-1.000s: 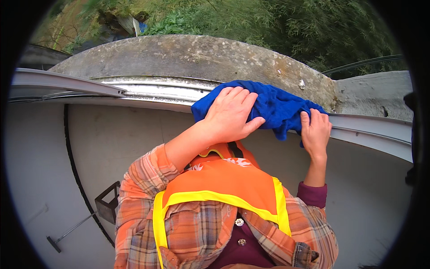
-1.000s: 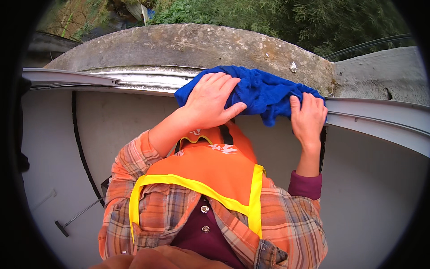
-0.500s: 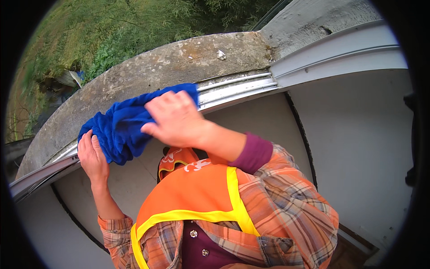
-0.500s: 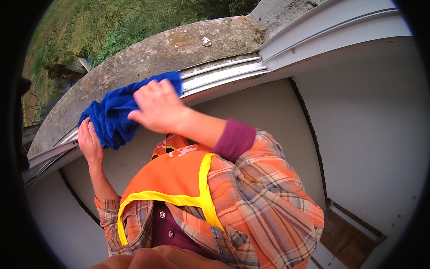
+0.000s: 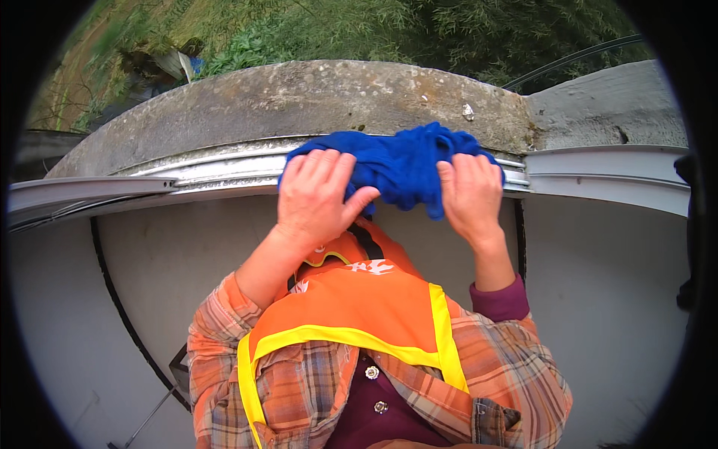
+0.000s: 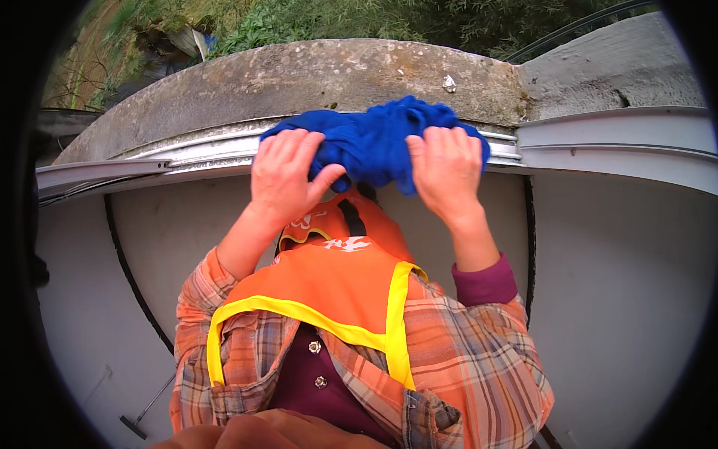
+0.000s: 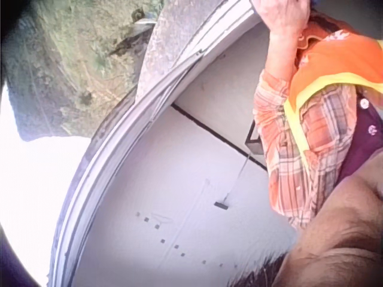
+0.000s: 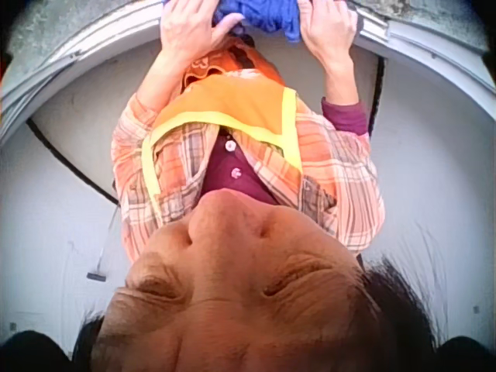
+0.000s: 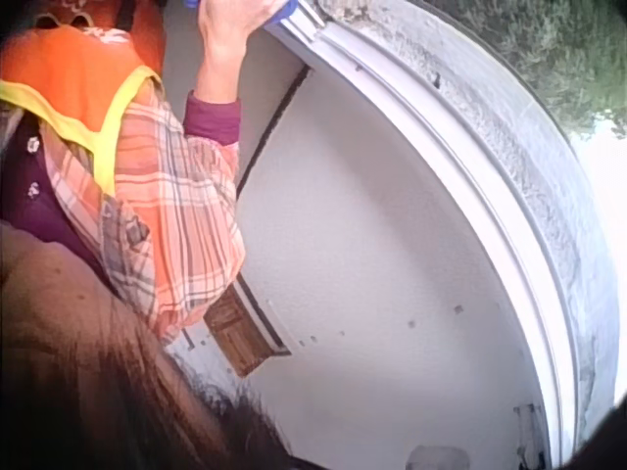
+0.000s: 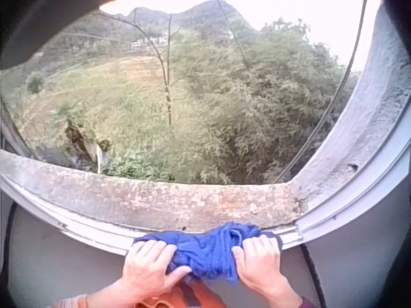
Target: The person wipes the window frame with a blue cloth, then uses a small metal tool to scrape debris from the frame's grooves while holding the cloth underneath to catch the residue. The person continues scraping along the frame and wiping the collected debris onto the cloth.
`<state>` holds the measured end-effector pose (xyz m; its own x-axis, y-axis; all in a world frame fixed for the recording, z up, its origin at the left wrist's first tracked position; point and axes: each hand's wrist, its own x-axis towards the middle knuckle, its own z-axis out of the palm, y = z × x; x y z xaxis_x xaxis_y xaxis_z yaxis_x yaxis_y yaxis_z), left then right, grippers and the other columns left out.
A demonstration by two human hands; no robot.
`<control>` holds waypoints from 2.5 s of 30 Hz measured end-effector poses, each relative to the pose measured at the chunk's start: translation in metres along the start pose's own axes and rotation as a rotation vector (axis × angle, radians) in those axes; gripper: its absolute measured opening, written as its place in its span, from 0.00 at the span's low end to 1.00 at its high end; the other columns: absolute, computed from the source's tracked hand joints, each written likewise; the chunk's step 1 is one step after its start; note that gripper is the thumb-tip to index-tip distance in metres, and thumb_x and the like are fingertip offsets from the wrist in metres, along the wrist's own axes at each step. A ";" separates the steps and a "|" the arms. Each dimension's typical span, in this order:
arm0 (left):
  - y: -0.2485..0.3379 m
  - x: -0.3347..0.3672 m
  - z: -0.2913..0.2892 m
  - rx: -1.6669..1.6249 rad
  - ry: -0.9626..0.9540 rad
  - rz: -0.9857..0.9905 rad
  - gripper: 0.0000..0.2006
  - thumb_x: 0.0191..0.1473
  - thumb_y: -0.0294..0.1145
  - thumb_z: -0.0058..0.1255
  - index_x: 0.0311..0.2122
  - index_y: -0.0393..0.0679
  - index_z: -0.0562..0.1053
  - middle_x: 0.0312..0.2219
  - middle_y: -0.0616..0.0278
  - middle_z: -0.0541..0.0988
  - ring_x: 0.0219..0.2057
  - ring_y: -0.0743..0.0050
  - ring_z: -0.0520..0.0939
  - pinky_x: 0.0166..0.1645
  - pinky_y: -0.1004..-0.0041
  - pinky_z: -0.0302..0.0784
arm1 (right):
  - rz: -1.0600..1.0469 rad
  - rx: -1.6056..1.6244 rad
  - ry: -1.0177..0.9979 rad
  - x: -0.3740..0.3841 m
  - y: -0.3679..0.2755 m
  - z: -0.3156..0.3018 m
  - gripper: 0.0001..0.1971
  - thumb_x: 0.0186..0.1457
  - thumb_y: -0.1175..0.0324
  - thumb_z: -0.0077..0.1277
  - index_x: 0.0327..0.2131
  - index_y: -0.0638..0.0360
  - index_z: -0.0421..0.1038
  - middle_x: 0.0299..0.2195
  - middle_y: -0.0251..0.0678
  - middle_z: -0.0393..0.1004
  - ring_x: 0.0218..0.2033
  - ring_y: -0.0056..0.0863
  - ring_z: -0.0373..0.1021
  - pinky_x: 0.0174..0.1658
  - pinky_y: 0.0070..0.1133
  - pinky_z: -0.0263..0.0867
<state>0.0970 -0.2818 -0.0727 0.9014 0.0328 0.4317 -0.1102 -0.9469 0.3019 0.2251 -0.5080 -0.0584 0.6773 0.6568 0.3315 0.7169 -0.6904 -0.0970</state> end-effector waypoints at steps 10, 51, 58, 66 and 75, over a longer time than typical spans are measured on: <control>-0.112 -0.055 -0.091 -0.066 0.040 -0.476 0.07 0.60 0.31 0.49 0.37 0.37 0.73 0.31 0.52 0.76 0.34 0.54 0.76 0.42 0.66 0.72 | -0.420 0.639 0.004 0.051 -0.169 0.059 0.12 0.50 0.62 0.59 0.32 0.58 0.71 0.32 0.37 0.74 0.39 0.36 0.70 0.42 0.31 0.62; -0.082 -0.072 -0.054 0.088 0.401 -0.471 0.04 0.53 0.29 0.55 0.35 0.44 0.76 0.32 0.60 0.77 0.42 0.58 0.76 0.54 0.61 0.63 | 0.026 0.390 -0.010 -0.007 0.011 -0.014 0.14 0.49 0.79 0.53 0.41 0.55 0.76 0.37 0.37 0.77 0.41 0.39 0.68 0.50 0.31 0.62; -0.067 -0.070 -0.060 0.117 0.349 -0.447 0.10 0.50 0.34 0.60 0.38 0.46 0.74 0.37 0.60 0.72 0.46 0.58 0.70 0.54 0.61 0.60 | -0.081 0.487 0.020 0.001 -0.013 -0.008 0.13 0.50 0.81 0.52 0.41 0.58 0.76 0.37 0.40 0.77 0.39 0.40 0.69 0.47 0.29 0.65; -0.041 -0.118 -0.082 -0.650 0.642 -0.681 0.04 0.63 0.31 0.49 0.38 0.44 0.70 0.31 0.70 0.68 0.31 0.80 0.67 0.38 0.79 0.64 | 0.433 1.726 -0.399 0.047 -0.086 -0.026 0.12 0.65 0.67 0.46 0.47 0.64 0.71 0.39 0.38 0.78 0.38 0.26 0.75 0.43 0.23 0.72; -0.016 -0.160 -0.133 -1.412 0.837 -0.738 0.05 0.67 0.31 0.42 0.46 0.45 0.66 0.35 0.72 0.74 0.35 0.89 0.73 0.43 0.83 0.72 | -0.398 1.975 -0.314 0.153 -0.269 -0.072 0.11 0.61 0.63 0.53 0.37 0.63 0.73 0.33 0.37 0.75 0.29 0.25 0.70 0.35 0.22 0.69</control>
<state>-0.1017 -0.2297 -0.0333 0.5453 0.8380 0.0215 -0.4652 0.2811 0.8394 0.1237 -0.2432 0.0856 0.3137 0.8259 0.4684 -0.1773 0.5356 -0.8257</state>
